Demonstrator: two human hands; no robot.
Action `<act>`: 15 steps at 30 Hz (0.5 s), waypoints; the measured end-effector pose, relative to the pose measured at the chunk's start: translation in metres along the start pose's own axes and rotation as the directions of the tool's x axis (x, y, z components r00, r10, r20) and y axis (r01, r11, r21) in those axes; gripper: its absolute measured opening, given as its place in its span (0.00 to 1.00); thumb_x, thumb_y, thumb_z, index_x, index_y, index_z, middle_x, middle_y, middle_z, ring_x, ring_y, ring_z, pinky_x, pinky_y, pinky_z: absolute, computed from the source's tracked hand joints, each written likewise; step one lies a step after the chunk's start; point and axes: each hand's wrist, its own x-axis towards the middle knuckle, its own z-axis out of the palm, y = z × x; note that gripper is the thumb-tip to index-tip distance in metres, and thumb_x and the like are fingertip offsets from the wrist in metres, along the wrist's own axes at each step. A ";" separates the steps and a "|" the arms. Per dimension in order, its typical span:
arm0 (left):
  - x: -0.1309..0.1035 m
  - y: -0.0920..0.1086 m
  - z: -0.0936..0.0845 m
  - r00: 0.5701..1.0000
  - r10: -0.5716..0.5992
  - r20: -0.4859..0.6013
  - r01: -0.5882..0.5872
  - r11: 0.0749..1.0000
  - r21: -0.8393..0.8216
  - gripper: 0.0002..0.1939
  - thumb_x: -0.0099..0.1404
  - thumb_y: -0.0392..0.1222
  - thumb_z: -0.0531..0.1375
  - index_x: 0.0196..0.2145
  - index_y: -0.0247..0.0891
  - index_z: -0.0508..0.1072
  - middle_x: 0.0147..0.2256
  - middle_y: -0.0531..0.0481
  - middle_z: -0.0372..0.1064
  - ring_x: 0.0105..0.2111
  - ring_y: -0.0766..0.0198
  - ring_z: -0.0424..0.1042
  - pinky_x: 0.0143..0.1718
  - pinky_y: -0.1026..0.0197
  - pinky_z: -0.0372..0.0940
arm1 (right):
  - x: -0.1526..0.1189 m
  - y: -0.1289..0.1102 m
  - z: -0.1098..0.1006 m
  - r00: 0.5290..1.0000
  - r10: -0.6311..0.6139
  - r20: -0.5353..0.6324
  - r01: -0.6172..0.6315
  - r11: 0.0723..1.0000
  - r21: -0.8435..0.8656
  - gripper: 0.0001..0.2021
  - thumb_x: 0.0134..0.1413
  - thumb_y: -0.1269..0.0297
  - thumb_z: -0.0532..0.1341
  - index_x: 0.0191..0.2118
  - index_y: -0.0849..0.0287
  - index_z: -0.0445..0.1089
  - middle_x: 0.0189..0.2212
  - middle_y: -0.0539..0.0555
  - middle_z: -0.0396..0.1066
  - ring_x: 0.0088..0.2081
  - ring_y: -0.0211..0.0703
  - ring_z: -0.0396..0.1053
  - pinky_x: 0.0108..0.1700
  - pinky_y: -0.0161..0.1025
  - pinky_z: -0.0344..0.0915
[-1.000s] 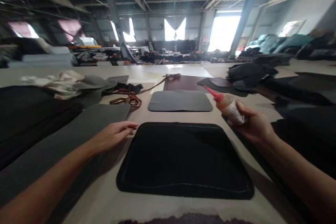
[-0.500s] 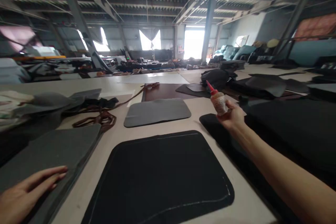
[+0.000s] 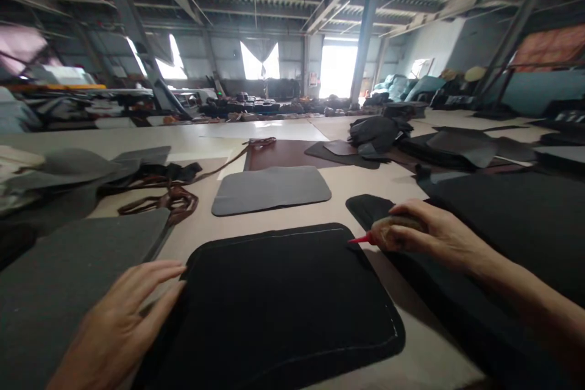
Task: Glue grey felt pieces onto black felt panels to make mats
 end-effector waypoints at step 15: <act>0.049 0.083 0.111 0.914 0.174 0.367 -0.178 0.984 -0.023 0.25 0.72 0.53 0.55 0.62 0.39 0.67 0.65 0.42 0.60 0.66 0.48 0.57 0.67 0.39 0.56 | -0.017 0.013 0.001 0.988 -0.141 0.066 0.150 0.973 -0.174 0.16 0.65 0.48 0.56 0.49 0.53 0.69 0.45 0.55 0.69 0.44 0.51 0.68 0.44 0.45 0.66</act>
